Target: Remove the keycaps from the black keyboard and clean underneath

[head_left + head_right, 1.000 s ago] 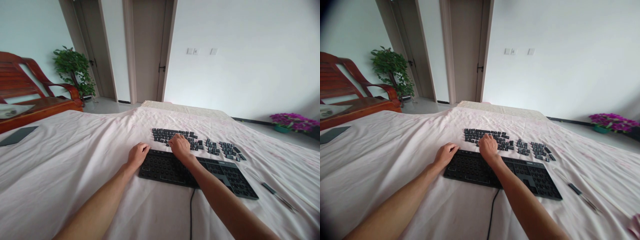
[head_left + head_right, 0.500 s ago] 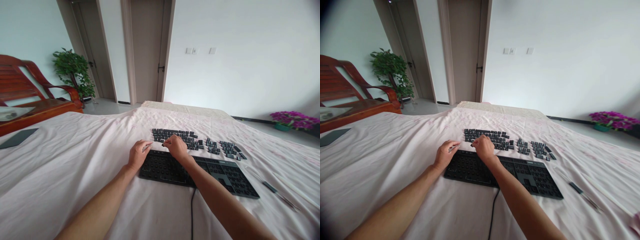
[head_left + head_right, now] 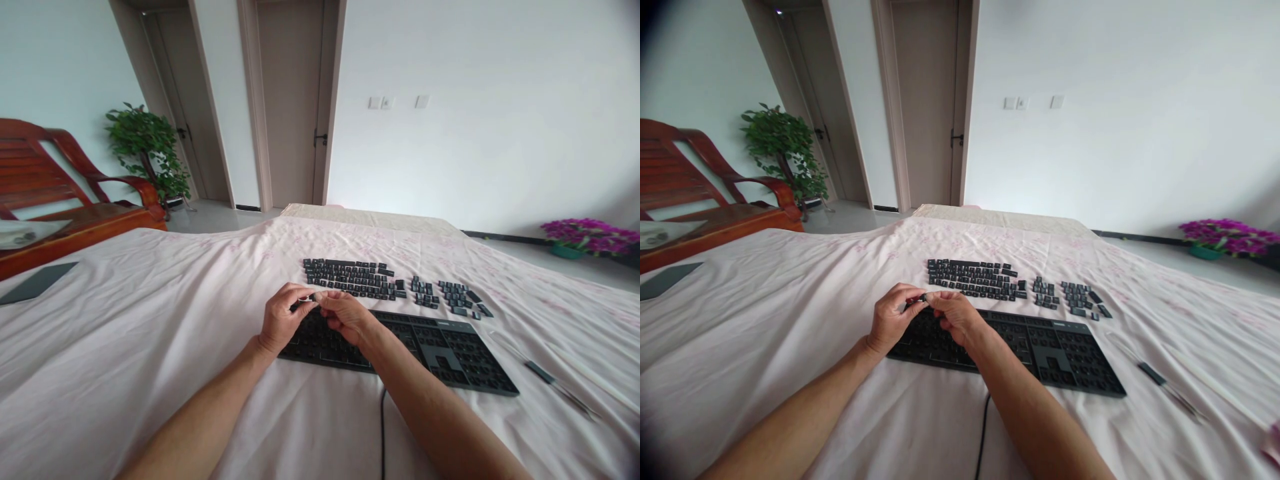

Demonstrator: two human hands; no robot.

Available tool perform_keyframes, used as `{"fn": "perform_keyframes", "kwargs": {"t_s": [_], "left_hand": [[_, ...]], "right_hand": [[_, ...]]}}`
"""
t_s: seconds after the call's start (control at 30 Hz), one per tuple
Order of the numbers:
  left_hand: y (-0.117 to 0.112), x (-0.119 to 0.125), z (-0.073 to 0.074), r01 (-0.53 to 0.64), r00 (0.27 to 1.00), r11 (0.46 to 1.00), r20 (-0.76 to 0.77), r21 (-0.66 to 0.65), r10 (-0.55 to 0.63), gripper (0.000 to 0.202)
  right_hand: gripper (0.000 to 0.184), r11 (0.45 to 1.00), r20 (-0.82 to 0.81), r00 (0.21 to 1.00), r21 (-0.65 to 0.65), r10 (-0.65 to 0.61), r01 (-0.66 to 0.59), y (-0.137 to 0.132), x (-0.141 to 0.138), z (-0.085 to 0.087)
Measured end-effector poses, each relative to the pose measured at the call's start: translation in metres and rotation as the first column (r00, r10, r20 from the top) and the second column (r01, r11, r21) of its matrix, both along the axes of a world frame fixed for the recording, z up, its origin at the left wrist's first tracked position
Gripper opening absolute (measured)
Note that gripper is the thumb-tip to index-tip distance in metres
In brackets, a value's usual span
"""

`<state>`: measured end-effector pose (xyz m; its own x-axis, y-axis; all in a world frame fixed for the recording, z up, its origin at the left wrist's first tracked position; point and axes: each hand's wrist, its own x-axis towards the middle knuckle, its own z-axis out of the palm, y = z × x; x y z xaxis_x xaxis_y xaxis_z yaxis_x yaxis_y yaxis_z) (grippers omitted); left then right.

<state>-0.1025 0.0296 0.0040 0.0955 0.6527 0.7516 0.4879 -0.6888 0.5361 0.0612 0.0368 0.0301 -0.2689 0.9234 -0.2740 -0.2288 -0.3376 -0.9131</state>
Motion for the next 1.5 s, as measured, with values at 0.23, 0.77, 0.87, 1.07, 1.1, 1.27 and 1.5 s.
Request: {"fn": "perform_keyframes", "kwargs": {"t_s": [0.23, 0.77, 0.87, 1.07, 1.1, 1.27, 1.5], "left_hand": [[0.001, -0.002, 0.0, -0.048, 0.994, 0.999, -0.096, -0.004, 0.047, 0.017], [0.013, -0.004, -0.015, -0.144, 0.982, 0.976, -0.149, -0.164, 0.12, 0.038], [0.025, -0.011, -0.027, -0.178, 0.978, 0.937, -0.159, -0.301, 0.135, 0.024], [0.032, -0.016, -0.036, -0.134, 0.989, 0.877, -0.121, -0.462, 0.087, 0.028], [0.031, -0.015, -0.036, -0.128, 0.989, 0.875, -0.123, -0.467, 0.079, 0.028], [0.03, -0.014, -0.034, -0.127, 0.987, 0.872, -0.148, -0.473, 0.063, 0.03], [0.03, -0.014, -0.033, -0.134, 0.983, 0.875, -0.172, -0.466, 0.059, 0.031]], "right_hand": [[0.026, 0.995, -0.094, 0.995, -0.095, 0.023, -0.032, -0.003, 0.004, -0.002], [0.02, 0.889, 0.577, 0.759, 0.458, -0.302, 0.006, 0.011, 0.036, -0.009], [0.014, 0.838, 0.782, 0.476, 0.523, -0.401, -0.153, 0.01, 0.048, -0.008], [0.016, 0.804, 0.866, 0.257, 0.496, -0.429, -0.329, 0.0, 0.045, -0.011], [0.017, 0.791, 0.87, 0.231, 0.492, -0.434, -0.365, -0.001, 0.043, -0.011], [0.024, 0.748, 0.887, 0.086, 0.432, -0.454, -0.504, -0.004, 0.035, -0.007], [0.028, 0.636, 0.847, -0.097, 0.312, -0.523, -0.706, -0.012, 0.022, -0.004]]}}
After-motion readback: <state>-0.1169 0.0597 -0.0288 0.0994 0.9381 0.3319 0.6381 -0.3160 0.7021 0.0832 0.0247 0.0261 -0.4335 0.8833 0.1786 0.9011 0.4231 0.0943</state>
